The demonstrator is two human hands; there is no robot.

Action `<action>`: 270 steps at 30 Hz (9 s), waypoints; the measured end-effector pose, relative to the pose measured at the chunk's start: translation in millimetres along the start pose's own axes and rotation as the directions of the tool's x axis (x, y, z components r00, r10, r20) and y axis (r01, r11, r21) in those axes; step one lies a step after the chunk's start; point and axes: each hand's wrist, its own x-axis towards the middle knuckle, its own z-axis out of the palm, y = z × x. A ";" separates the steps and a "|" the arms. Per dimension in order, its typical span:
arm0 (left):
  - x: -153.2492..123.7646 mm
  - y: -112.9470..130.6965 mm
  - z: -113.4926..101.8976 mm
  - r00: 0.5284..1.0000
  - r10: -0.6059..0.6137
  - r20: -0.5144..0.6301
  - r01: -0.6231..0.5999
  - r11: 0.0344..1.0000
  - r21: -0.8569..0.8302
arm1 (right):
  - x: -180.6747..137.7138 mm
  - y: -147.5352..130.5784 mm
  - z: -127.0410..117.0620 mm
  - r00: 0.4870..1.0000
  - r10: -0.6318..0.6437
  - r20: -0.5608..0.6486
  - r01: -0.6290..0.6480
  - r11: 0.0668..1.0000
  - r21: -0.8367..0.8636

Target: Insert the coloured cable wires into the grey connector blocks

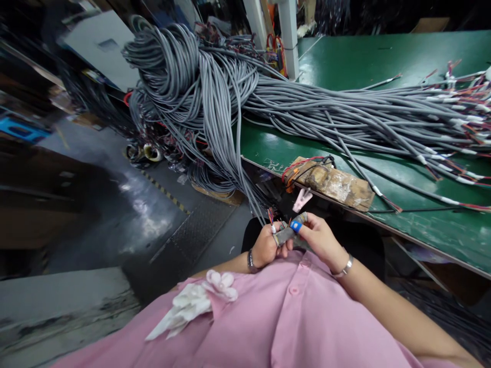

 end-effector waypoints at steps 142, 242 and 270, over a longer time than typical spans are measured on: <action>11.2 -1.1 5.1 0.995 0.057 0.077 -0.020 0.908 -0.418 | 8.4 3.4 -6.5 0.999 0.004 0.048 -0.020 0.936 0.352; 4.2 16.2 -2.2 0.992 0.078 -0.096 -0.096 0.977 -0.189 | 27.9 -8.0 -23.0 0.984 0.177 -0.023 -0.151 0.894 0.421; 16.7 19.4 5.5 0.998 0.069 0.010 -0.066 0.980 -0.188 | 30.9 -15.0 0.2 0.996 0.038 -0.080 -0.002 0.909 0.417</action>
